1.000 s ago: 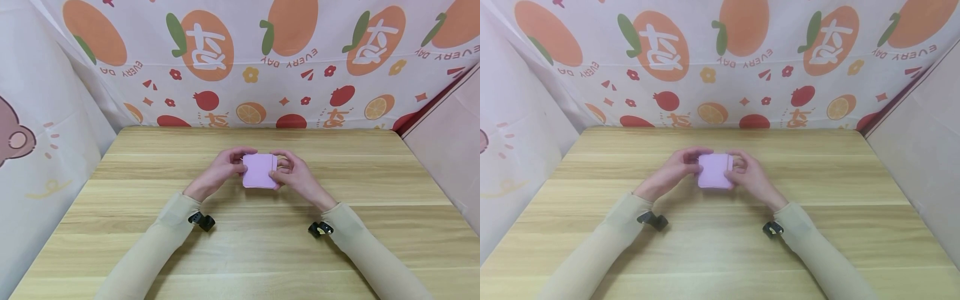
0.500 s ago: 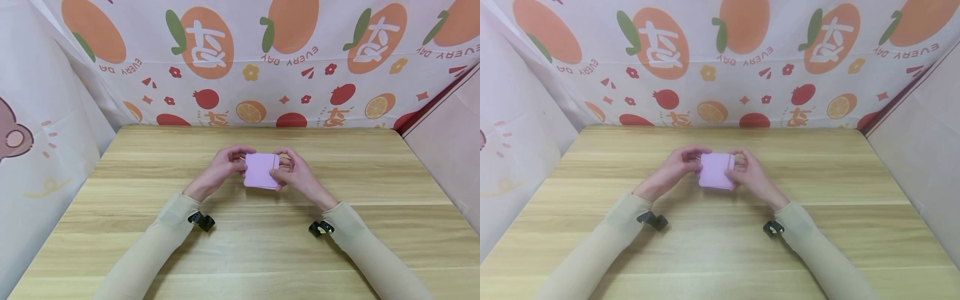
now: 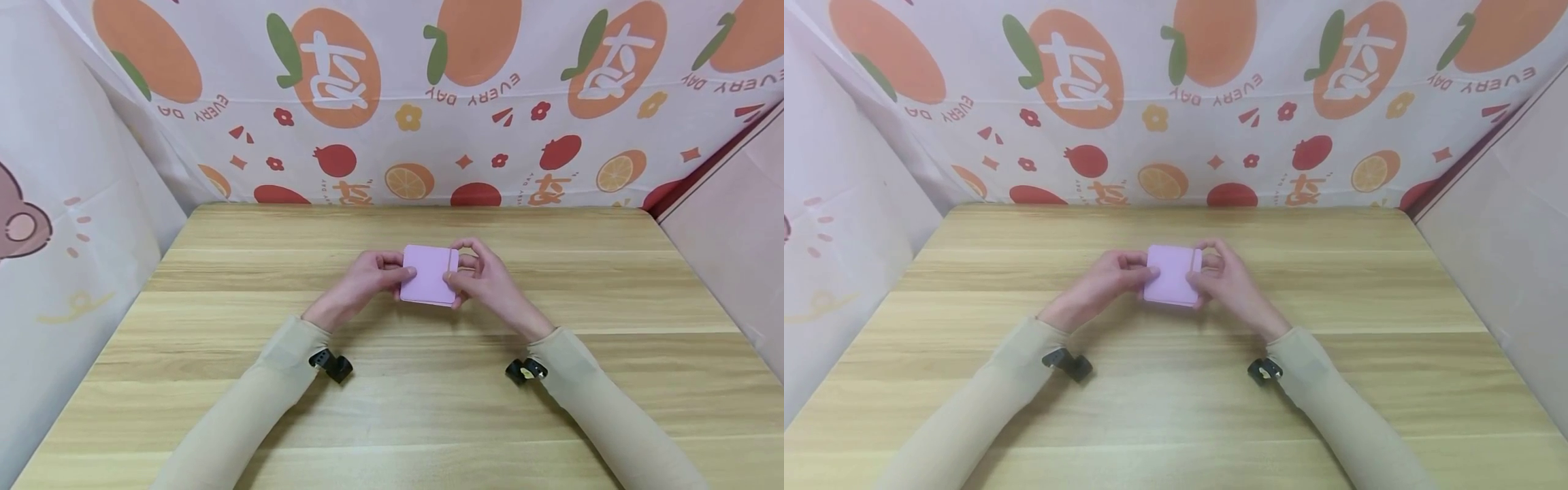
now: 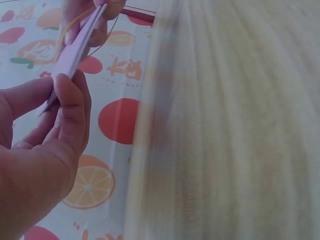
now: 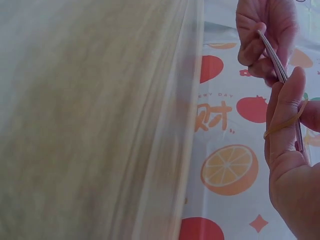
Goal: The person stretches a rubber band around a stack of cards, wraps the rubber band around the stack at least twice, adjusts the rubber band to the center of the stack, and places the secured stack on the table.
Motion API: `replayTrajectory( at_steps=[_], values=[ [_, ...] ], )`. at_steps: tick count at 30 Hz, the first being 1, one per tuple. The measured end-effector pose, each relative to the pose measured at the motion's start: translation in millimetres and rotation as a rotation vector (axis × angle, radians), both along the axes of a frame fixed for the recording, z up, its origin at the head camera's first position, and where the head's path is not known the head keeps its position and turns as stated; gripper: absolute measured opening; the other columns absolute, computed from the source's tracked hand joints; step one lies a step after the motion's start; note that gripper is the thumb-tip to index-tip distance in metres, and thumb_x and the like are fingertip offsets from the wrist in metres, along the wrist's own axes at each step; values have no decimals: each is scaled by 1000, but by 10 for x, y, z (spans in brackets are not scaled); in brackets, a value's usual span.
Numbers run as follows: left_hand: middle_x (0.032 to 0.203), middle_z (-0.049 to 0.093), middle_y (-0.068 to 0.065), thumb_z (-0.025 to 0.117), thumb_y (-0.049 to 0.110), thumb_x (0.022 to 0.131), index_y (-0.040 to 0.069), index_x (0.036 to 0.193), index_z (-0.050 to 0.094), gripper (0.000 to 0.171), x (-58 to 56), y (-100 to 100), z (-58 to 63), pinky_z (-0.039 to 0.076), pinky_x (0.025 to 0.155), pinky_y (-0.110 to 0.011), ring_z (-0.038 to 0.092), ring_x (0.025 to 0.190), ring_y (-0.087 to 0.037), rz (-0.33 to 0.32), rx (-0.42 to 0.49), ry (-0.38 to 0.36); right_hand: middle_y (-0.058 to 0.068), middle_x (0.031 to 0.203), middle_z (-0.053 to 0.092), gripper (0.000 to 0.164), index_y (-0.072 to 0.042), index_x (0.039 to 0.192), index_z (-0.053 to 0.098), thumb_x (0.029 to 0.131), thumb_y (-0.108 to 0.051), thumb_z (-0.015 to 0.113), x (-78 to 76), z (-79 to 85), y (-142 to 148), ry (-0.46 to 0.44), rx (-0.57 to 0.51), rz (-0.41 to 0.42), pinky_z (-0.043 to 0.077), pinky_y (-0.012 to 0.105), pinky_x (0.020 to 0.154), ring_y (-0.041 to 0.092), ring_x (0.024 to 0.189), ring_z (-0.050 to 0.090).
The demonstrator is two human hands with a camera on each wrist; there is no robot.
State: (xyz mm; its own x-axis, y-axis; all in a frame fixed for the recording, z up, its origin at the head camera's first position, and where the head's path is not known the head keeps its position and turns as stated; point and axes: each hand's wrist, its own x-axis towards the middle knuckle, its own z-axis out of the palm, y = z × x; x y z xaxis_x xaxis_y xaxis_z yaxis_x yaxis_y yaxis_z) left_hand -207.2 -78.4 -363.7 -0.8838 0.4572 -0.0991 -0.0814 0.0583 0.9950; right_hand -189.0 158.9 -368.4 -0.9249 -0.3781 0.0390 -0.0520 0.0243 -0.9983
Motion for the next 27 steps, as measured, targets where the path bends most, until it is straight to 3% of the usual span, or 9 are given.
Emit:
replayTrajectory(
  at_steps=[6, 16, 22, 27],
  values=[
    [76, 61, -4, 66, 5, 92, -2, 88, 64, 9, -1, -7, -44, 46, 62, -25, 54, 65, -13, 12, -6, 7, 23, 106, 62, 45, -8, 130, 40, 92, -1, 64, -10, -12, 8, 1, 3, 5, 57, 37, 57, 26, 68, 64],
    [74, 62, -5, 68, 3, 91, -6, 93, 65, 10, -11, 8, -35, 47, 62, -23, 55, 62, -13, 101, 36, 24, 23, 103, 65, 57, -14, 139, 39, 91, -1, 68, -8, -31, -15, -51, 2, -16, 59, 41, 65, 32, 71, 65],
    [74, 61, -6, 67, 2, 91, -6, 92, 65, 9, -10, -3, -25, 47, 61, -23, 54, 62, -14, 78, 58, 48, 23, 106, 67, 61, -13, 139, 35, 90, 0, 69, -7, -29, -38, -76, 10, -1, 59, 42, 65, 37, 73, 66],
    [72, 60, -5, 68, 3, 91, -5, 87, 65, 9, -20, -4, -26, 45, 61, -27, 53, 62, -13, 47, 14, 104, 22, 111, 66, 56, -10, 133, 35, 89, 0, 69, -2, -21, -29, -115, 23, 11, 59, 42, 63, 39, 74, 66]
  ],
)
